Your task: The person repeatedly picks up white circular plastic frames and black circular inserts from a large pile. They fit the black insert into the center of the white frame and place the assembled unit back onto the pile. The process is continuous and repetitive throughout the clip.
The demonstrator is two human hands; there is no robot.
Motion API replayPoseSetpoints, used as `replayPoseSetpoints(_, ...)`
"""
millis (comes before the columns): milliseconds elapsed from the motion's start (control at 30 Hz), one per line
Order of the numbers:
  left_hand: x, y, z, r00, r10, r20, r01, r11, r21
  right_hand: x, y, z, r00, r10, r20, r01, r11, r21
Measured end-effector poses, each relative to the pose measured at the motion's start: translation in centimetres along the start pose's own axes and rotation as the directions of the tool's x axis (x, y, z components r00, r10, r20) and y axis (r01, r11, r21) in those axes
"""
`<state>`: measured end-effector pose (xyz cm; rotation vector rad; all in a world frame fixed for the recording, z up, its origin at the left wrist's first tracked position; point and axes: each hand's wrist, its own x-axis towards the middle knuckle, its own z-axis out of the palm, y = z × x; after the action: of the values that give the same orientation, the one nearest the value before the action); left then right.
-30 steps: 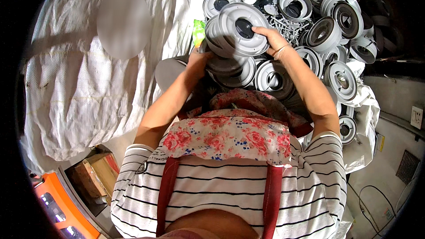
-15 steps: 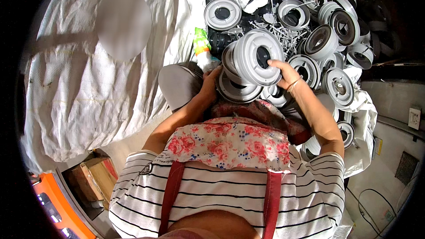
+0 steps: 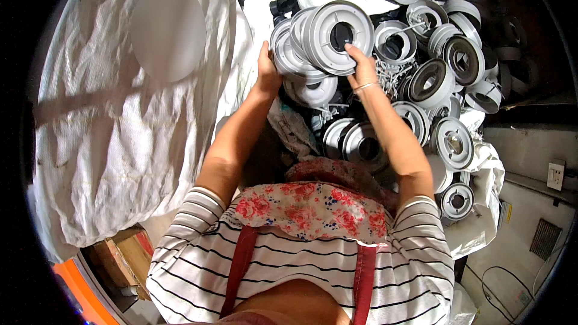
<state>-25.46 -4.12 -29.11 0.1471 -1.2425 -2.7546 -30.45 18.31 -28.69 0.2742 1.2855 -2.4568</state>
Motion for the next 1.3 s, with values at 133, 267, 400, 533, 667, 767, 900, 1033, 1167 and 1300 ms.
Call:
replayPoseSetpoints(133,1.9,-2.7,-2.4,0.987,-0.054,-0.152,0.054,0.999,-0.001,1.3,1.4,1.5,0.998,0.021,-0.056,-0.016,0.996,0.084)
replayPoseSetpoints(267,4.1,-4.8,-7.3,0.903,-0.325,-0.281,0.308,0.946,-0.101,0.9,1.2,0.9,0.996,0.083,-0.025,-0.081,0.994,0.076)
replayPoseSetpoints(400,3.1,-7.7,-9.3,0.956,-0.028,-0.293,0.138,0.923,0.360,-1.6,0.7,0.6,0.994,0.093,-0.057,-0.087,0.991,0.106)
replayPoseSetpoints(533,1.6,-7.7,-7.5,0.880,0.474,0.028,-0.200,0.317,0.927,-6.2,0.0,-0.5,0.990,-0.054,-0.129,0.080,0.976,0.203)
replayPoseSetpoints(667,-2.1,1.1,4.8,0.900,0.430,-0.077,-0.175,0.517,0.838,-13.6,-2.2,0.8,0.915,-0.194,-0.354,0.274,0.942,0.193)
replayPoseSetpoints(767,-4.4,9.1,14.8,0.924,0.357,-0.134,-0.164,0.689,0.706,-17.8,-5.4,2.1,0.842,-0.399,-0.364,0.503,0.824,0.261)
replayPoseSetpoints(900,-6.4,21.1,27.0,0.576,0.751,0.323,-0.738,0.308,0.600,-21.2,-13.6,8.0,0.651,-0.756,-0.072,0.689,0.549,0.473)
replayPoseSetpoints(1033,-10.7,40.6,34.5,0.330,0.757,0.565,-0.826,-0.059,0.561,-23.7,-23.6,23.7,0.394,-0.899,0.191,0.701,0.428,0.571)
replayPoseSetpoints(1167,-19.6,65.0,38.7,0.460,0.753,0.470,-0.652,-0.073,0.755,-27.6,-31.7,39.5,0.184,-0.847,0.498,0.762,0.443,0.472)
replayPoseSetpoints(1300,-29.3,63.7,36.2,0.199,0.940,0.278,0.178,-0.314,0.933,-26.8,-34.3,48.7,0.166,-0.701,0.694,0.888,0.412,0.203)
